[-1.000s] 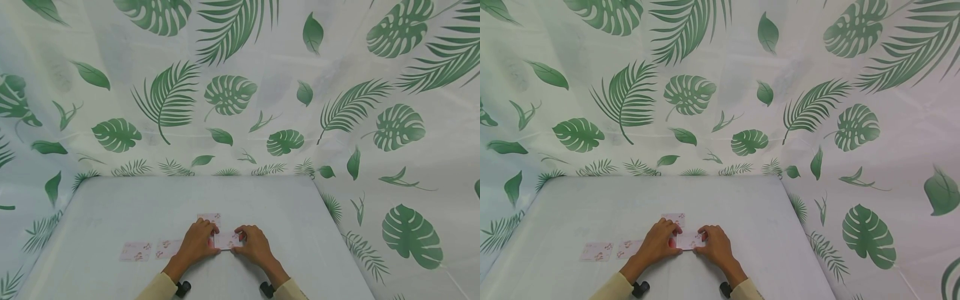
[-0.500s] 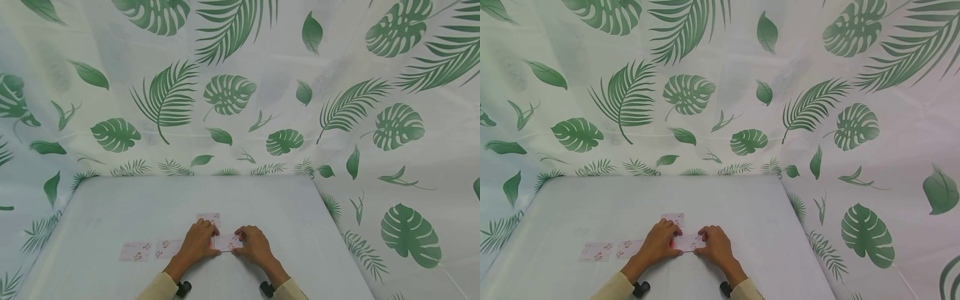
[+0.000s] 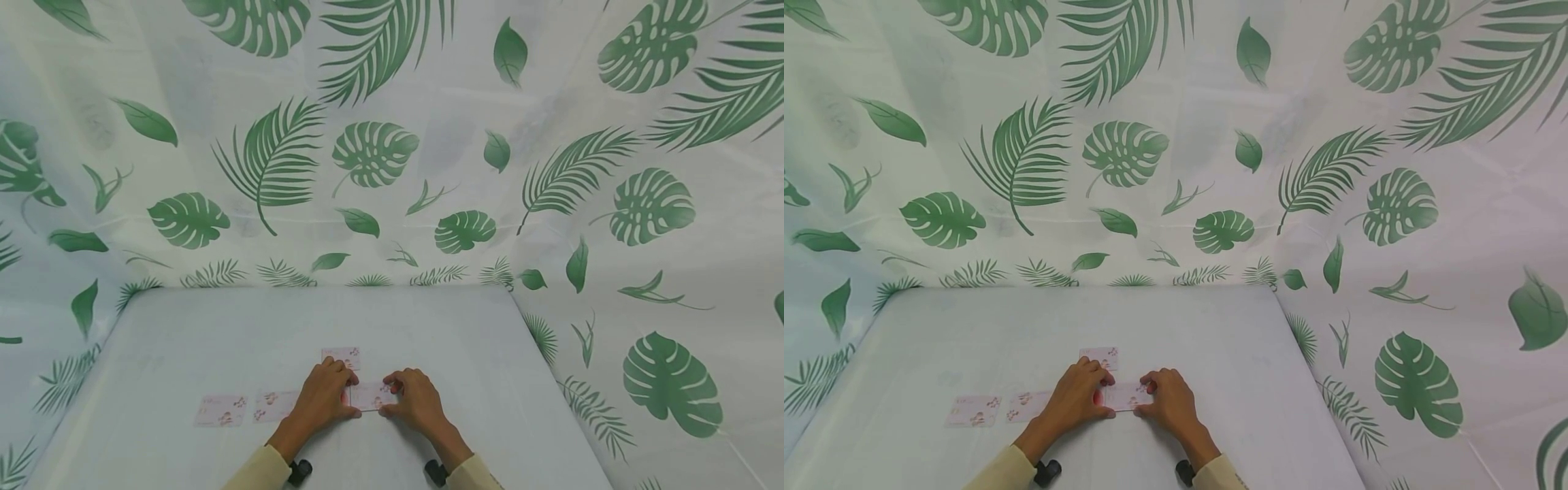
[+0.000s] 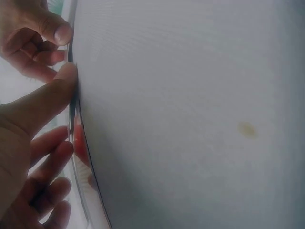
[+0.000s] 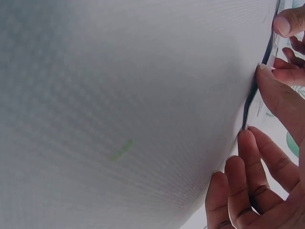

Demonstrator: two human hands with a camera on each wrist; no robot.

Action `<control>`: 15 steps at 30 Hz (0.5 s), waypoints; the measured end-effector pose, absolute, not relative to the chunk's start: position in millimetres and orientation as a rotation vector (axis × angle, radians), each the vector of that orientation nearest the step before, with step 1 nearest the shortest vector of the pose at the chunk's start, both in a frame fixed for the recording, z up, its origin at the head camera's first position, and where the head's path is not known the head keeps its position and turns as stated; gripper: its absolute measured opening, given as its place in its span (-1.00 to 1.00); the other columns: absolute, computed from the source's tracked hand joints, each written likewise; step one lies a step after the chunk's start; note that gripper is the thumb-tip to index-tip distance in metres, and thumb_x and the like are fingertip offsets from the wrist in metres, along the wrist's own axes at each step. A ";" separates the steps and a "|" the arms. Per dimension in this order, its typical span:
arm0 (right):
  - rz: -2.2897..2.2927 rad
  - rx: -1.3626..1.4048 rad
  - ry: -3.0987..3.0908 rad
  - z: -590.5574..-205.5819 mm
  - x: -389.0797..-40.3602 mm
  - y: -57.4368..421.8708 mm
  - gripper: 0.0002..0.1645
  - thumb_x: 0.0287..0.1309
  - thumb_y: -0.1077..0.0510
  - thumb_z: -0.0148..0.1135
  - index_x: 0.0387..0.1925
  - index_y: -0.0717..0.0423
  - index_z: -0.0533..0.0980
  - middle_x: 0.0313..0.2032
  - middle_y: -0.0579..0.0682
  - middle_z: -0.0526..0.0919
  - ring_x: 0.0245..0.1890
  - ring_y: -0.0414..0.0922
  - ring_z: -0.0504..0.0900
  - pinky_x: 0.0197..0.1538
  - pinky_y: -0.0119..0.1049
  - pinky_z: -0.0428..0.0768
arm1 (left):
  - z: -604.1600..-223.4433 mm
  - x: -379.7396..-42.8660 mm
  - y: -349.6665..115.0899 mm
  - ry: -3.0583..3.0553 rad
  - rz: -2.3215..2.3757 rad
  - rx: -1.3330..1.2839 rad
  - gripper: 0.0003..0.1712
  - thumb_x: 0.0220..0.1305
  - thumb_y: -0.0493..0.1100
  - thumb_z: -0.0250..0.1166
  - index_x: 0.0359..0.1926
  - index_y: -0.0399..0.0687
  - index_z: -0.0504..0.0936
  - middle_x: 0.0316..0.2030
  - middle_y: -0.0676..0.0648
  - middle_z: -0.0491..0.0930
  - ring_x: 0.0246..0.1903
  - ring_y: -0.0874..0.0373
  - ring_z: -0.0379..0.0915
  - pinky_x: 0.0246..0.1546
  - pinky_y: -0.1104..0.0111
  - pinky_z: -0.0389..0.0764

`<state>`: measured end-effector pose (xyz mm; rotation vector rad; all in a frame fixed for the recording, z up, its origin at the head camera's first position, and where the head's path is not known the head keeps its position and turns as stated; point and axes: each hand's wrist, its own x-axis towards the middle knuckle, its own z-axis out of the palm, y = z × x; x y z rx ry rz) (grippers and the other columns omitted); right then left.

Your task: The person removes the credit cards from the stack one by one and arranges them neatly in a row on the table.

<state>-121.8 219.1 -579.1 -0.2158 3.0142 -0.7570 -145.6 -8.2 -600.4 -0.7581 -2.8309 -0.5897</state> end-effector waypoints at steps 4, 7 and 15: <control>-0.775 -0.208 3.012 -579.9 -122.1 219.3 -0.39 -0.27 0.00 0.81 -0.07 -0.08 0.75 -0.37 -0.22 0.61 -0.32 -0.30 0.39 -0.25 -0.37 0.39 | -602.1 -145.8 -8.9 -2.804 -0.570 -0.768 -0.35 -0.30 0.28 0.77 -0.19 0.11 0.78 -0.31 0.13 0.60 -0.25 0.20 0.37 -0.17 0.27 0.48; -0.779 -0.222 3.019 -581.4 -122.4 220.0 -0.39 -0.27 -0.03 0.81 -0.07 -0.08 0.75 -0.37 -0.22 0.61 -0.32 -0.30 0.39 -0.25 -0.38 0.40 | -602.8 -145.9 -9.2 -2.801 -0.569 -0.768 -0.34 -0.30 0.29 0.77 -0.18 0.11 0.77 -0.31 0.13 0.61 -0.25 0.20 0.37 -0.17 0.27 0.47; -0.782 -0.237 3.047 -582.4 -124.7 219.0 -0.36 -0.22 -0.11 0.78 -0.05 -0.06 0.72 -0.35 -0.20 0.61 -0.32 -0.31 0.40 -0.26 -0.38 0.38 | -598.0 -145.8 -11.2 -2.810 -0.589 -0.763 -0.31 -0.28 0.31 0.75 -0.14 0.10 0.76 -0.27 0.12 0.63 -0.23 0.18 0.38 -0.14 0.24 0.49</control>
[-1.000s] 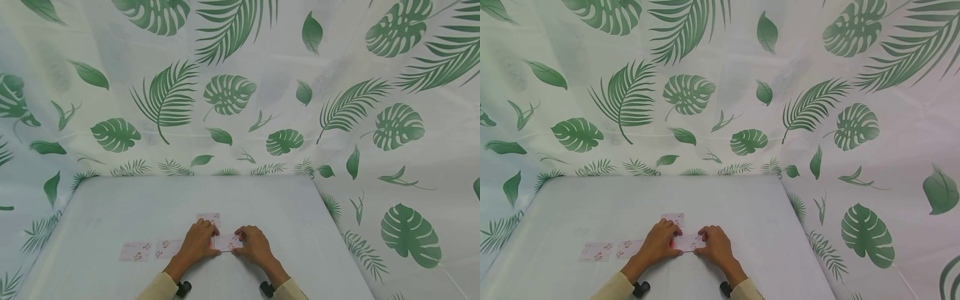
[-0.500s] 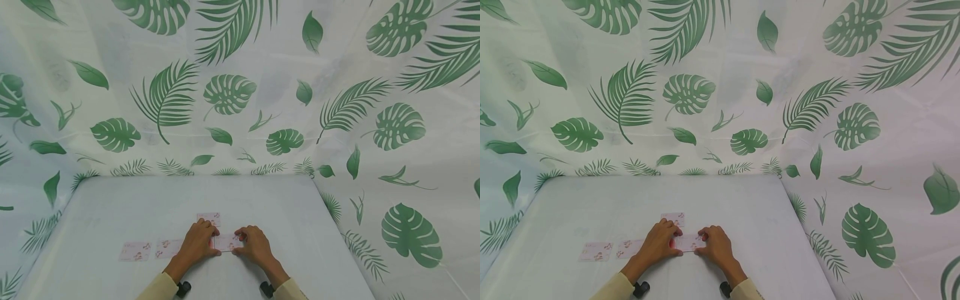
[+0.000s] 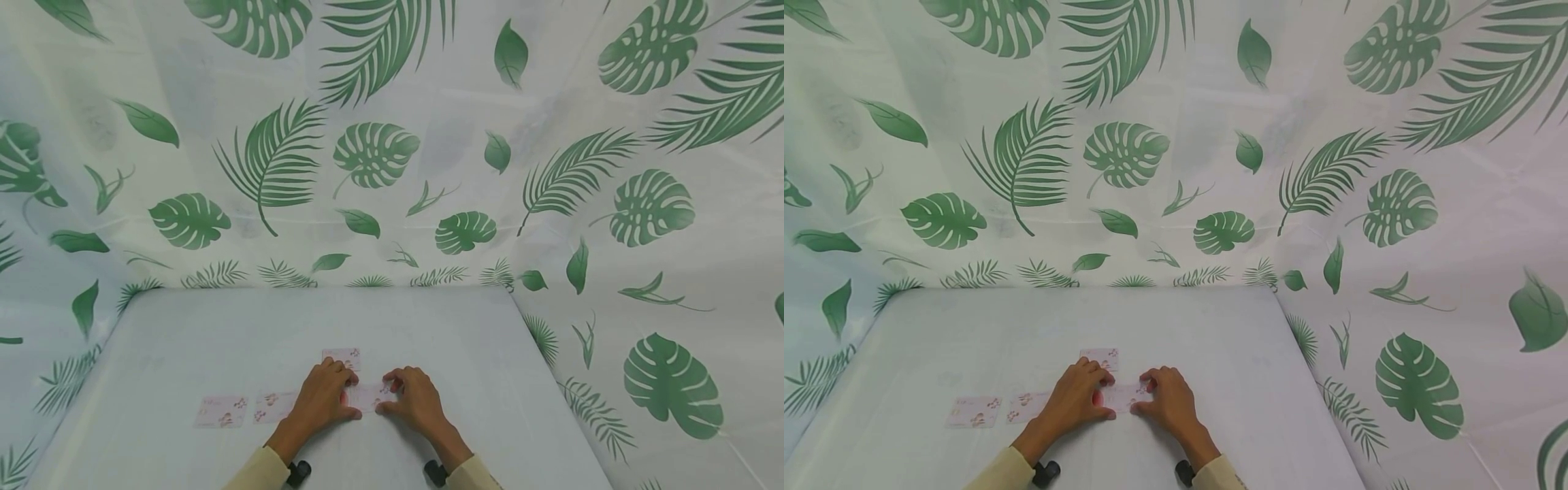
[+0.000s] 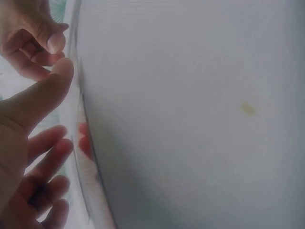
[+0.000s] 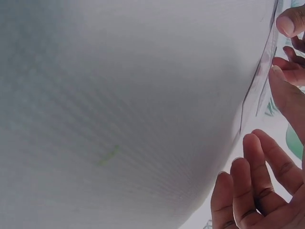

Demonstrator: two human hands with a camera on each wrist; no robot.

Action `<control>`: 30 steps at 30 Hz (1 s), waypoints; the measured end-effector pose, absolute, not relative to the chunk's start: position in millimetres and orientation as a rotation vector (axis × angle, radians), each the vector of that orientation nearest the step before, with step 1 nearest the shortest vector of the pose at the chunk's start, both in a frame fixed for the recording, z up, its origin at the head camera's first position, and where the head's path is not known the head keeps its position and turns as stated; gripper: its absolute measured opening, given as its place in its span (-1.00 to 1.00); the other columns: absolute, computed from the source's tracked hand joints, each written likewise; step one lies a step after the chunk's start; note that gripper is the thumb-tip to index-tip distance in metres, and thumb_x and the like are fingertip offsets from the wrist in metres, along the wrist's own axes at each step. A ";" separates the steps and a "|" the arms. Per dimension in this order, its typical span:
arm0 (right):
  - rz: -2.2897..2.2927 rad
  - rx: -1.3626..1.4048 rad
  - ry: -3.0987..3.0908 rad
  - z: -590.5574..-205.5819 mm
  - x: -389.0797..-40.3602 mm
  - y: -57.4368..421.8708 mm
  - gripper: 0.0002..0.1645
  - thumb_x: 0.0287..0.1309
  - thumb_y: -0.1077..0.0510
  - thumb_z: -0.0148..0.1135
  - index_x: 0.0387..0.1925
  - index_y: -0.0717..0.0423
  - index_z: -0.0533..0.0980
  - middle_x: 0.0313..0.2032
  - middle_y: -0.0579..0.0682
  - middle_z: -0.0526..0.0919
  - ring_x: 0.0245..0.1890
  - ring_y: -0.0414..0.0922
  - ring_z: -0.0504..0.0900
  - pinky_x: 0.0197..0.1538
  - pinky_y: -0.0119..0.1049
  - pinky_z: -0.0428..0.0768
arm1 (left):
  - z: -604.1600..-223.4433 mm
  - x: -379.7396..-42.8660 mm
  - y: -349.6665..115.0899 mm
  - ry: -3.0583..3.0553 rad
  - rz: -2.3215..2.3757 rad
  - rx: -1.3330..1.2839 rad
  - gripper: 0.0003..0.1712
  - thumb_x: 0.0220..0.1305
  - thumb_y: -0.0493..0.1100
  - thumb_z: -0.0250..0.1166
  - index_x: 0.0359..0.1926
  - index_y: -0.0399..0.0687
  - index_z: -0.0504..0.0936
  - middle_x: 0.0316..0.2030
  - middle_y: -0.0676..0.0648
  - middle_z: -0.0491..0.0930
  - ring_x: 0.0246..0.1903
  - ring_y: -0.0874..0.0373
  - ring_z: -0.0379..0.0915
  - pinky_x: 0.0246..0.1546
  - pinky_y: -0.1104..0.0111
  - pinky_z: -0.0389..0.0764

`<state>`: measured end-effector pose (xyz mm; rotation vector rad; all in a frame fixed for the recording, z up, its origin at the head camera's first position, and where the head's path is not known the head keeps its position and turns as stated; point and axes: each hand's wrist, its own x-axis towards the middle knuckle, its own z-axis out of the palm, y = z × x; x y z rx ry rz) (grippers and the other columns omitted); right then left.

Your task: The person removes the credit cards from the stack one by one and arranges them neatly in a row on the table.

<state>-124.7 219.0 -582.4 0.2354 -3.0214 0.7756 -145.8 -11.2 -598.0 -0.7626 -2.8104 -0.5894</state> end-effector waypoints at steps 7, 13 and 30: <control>0.772 0.224 -3.005 -580.4 -129.6 216.6 -0.34 -0.20 -0.15 0.77 -0.02 -0.04 0.73 -0.35 -0.19 0.61 -0.30 -0.27 0.45 -0.25 -0.37 0.41 | -593.7 -148.0 -14.5 -2.776 -0.628 -0.761 -0.32 -0.23 0.28 0.76 -0.11 0.10 0.75 -0.26 0.11 0.65 -0.20 0.19 0.39 -0.12 0.24 0.50; 0.805 0.226 -2.983 -578.4 -133.1 215.1 -0.34 -0.16 -0.15 0.76 0.01 -0.04 0.73 -0.34 -0.19 0.63 -0.28 -0.26 0.49 -0.23 -0.36 0.45 | -592.0 -151.2 -18.9 -2.727 -0.666 -0.759 -0.33 -0.23 0.26 0.77 -0.11 0.10 0.75 -0.27 0.10 0.67 -0.18 0.17 0.44 -0.12 0.21 0.54; 0.834 0.225 -2.964 -574.6 -143.9 206.5 -0.36 -0.09 -0.12 0.74 0.06 -0.06 0.71 -0.28 -0.15 0.67 -0.26 -0.23 0.54 -0.22 -0.36 0.48 | -591.4 -160.1 -33.4 -2.771 -0.615 -0.733 -0.30 -0.14 0.28 0.72 0.00 0.10 0.76 -0.23 0.10 0.68 -0.17 0.16 0.45 -0.07 0.19 0.56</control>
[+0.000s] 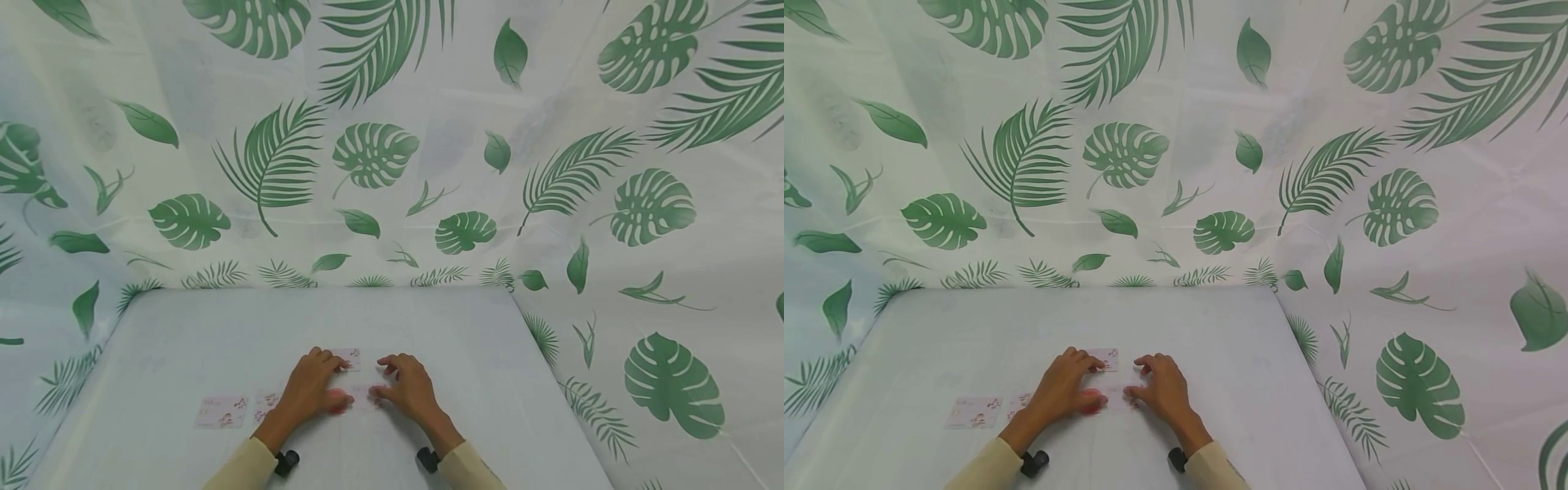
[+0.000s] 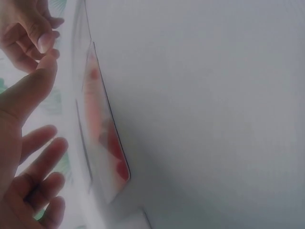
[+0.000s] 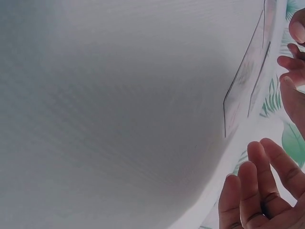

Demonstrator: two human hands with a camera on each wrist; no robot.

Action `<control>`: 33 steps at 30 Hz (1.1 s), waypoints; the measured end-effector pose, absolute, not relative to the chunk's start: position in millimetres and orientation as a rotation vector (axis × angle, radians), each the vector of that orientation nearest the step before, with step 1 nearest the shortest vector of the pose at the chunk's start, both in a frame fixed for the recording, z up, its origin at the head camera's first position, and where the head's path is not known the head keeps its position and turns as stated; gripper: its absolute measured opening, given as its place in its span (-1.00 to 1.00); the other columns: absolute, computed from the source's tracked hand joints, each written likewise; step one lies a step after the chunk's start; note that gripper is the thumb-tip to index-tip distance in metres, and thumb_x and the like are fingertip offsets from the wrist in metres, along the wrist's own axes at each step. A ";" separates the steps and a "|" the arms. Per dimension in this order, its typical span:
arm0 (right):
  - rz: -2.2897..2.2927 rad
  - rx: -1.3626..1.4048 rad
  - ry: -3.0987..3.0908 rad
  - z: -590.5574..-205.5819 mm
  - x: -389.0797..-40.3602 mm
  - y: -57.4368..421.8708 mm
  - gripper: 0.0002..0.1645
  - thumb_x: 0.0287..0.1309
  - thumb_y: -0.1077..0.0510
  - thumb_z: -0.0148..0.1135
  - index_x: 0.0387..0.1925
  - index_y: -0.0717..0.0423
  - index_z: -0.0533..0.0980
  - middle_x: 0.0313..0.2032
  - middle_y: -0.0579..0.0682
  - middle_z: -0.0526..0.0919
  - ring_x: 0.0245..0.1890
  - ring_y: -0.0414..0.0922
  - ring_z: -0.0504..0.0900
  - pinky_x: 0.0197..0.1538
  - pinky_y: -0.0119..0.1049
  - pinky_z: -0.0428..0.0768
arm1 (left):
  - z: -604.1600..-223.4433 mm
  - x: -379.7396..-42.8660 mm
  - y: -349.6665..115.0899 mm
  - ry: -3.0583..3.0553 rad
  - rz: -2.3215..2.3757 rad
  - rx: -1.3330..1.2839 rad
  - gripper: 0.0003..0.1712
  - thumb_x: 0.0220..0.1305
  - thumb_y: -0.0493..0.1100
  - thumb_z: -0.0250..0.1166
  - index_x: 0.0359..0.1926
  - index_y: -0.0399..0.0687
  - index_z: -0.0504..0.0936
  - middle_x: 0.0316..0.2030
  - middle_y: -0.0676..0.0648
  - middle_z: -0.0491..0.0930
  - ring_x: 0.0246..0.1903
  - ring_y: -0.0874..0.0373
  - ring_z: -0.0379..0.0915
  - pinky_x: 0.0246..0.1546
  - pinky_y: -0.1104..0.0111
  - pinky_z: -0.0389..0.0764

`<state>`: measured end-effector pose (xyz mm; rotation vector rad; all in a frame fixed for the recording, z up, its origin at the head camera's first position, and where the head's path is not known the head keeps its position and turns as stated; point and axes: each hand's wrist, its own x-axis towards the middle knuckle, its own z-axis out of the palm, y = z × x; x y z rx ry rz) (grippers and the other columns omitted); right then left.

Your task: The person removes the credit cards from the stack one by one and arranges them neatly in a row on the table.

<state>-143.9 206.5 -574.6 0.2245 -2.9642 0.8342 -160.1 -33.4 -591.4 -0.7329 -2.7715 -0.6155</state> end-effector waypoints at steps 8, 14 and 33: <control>0.852 0.217 -2.968 -574.4 -148.4 199.8 -0.36 -0.08 -0.11 0.74 0.07 -0.06 0.71 -0.25 -0.11 0.69 -0.24 -0.24 0.53 -0.20 -0.35 0.48 | -588.4 -162.1 -39.6 -2.794 -0.671 -0.722 -0.33 -0.08 0.24 0.72 0.02 0.06 0.76 -0.22 0.07 0.68 -0.17 0.14 0.44 -0.05 0.16 0.55; 0.857 0.216 -2.971 -575.6 -153.2 195.0 -0.36 -0.06 -0.12 0.73 0.09 -0.09 0.70 -0.23 -0.14 0.69 -0.23 -0.23 0.53 -0.19 -0.36 0.49 | -587.8 -165.3 -44.5 -2.806 -0.647 -0.704 -0.31 -0.06 0.26 0.71 0.04 0.05 0.76 -0.20 0.04 0.70 -0.17 0.14 0.42 -0.04 0.16 0.55; 0.821 0.177 -3.019 -578.7 -170.3 181.9 -0.30 -0.02 -0.12 0.71 0.18 -0.11 0.67 -0.21 -0.16 0.68 -0.21 -0.22 0.53 -0.13 -0.31 0.55 | -587.0 -180.8 -57.3 -2.825 -0.661 -0.645 -0.33 -0.03 0.20 0.71 0.04 0.00 0.75 -0.18 0.00 0.71 -0.14 0.10 0.46 -0.05 0.13 0.55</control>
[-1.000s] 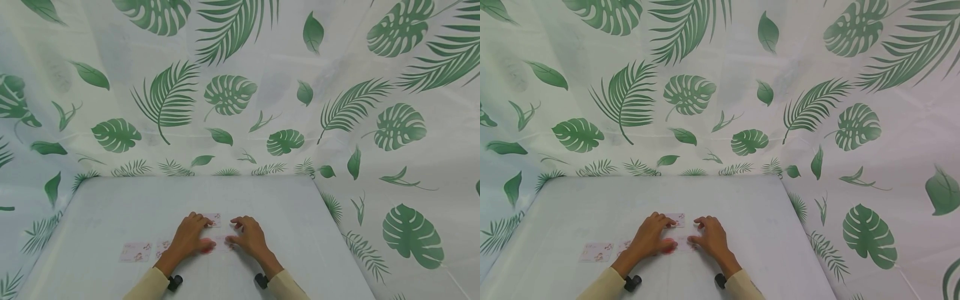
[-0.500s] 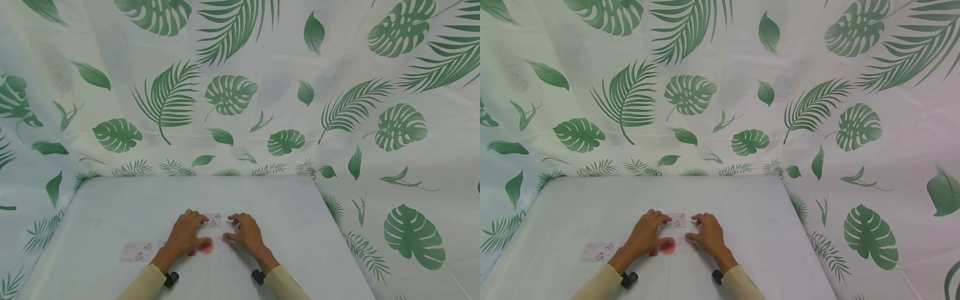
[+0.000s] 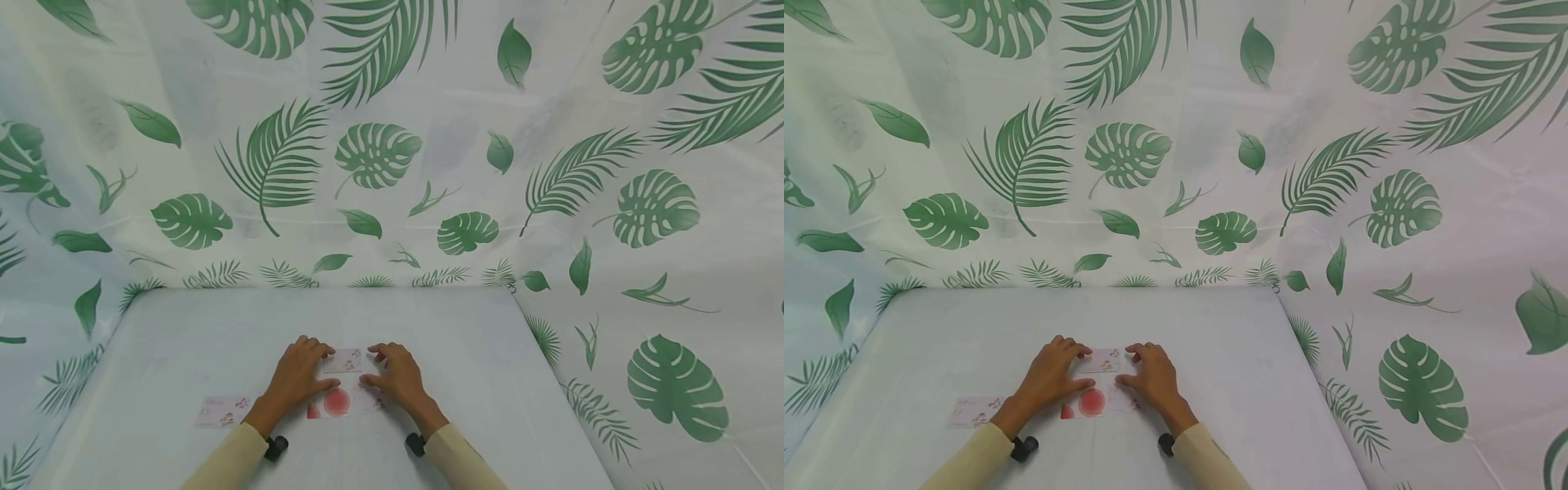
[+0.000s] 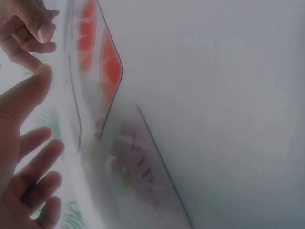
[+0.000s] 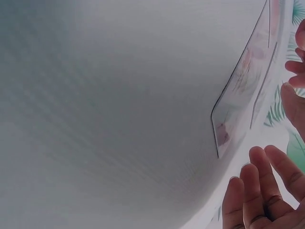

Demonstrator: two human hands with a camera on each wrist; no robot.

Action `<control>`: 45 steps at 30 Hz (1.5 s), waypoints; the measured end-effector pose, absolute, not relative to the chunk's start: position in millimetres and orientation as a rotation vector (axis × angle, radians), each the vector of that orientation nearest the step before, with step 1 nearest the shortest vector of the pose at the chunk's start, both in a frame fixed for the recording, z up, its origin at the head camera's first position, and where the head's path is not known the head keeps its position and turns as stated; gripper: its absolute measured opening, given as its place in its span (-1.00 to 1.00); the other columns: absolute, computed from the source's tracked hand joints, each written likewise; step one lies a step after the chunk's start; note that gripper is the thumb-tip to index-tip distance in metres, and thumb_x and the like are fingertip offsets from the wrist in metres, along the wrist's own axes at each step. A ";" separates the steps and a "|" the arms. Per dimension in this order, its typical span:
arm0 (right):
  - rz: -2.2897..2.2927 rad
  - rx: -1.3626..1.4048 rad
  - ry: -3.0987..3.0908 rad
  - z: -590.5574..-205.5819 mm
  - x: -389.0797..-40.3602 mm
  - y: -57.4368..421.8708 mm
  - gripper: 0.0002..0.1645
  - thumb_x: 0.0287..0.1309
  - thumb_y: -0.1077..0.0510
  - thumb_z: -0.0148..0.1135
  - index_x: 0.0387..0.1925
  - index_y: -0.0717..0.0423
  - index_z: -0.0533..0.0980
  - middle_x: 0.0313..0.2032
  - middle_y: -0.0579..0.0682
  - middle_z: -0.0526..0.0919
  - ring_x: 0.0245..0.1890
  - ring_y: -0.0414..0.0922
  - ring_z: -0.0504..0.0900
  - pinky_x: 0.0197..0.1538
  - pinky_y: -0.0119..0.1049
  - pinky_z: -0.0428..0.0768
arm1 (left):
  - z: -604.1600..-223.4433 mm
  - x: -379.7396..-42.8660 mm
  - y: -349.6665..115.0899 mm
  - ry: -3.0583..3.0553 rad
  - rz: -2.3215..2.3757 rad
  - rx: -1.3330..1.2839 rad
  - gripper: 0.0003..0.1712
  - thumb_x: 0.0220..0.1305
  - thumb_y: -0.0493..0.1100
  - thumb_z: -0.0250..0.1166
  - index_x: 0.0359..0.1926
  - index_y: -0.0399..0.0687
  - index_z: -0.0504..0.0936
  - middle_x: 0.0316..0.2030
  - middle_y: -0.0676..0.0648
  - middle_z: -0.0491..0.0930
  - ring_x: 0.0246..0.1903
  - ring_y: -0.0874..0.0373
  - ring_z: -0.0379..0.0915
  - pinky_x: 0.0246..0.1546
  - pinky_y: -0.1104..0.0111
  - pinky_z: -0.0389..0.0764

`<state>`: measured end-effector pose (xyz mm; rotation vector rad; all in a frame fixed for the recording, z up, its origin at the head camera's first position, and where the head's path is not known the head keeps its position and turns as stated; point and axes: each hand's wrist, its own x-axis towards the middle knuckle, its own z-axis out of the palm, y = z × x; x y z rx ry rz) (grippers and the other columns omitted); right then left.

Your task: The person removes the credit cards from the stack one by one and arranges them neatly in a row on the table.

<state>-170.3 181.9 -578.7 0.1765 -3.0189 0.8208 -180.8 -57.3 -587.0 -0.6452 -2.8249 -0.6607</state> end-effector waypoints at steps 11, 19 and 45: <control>0.811 0.170 -3.049 -578.9 -177.0 177.0 -0.29 0.00 -0.12 0.70 0.21 -0.10 0.66 -0.17 -0.13 0.69 -0.17 -0.20 0.54 -0.03 -0.21 0.61 | -590.0 -188.7 -60.1 -2.885 -0.593 -0.591 -0.32 -0.01 0.22 0.70 0.08 0.04 0.74 -0.17 0.03 0.71 -0.13 0.12 0.43 -0.04 0.20 0.54; 0.810 0.212 -3.051 -580.9 -186.3 173.5 -0.28 0.00 -0.10 0.70 0.22 -0.09 0.66 -0.17 -0.11 0.69 -0.17 -0.19 0.55 -0.04 -0.21 0.60 | -590.0 -194.7 -62.5 -2.888 -0.594 -0.577 -0.31 -0.03 0.21 0.71 0.08 0.02 0.75 -0.16 0.00 0.72 -0.13 0.10 0.44 -0.03 0.17 0.56; 0.800 0.257 -3.105 -578.1 -198.5 165.3 -0.38 -0.03 -0.03 0.73 0.12 -0.08 0.72 -0.24 -0.06 0.64 -0.25 -0.18 0.49 -0.07 -0.22 0.59 | -595.2 -203.5 -62.9 -2.893 -0.598 -0.593 -0.39 -0.04 0.12 0.73 0.00 -0.03 0.78 -0.18 -0.05 0.66 -0.12 0.02 0.47 -0.02 0.13 0.58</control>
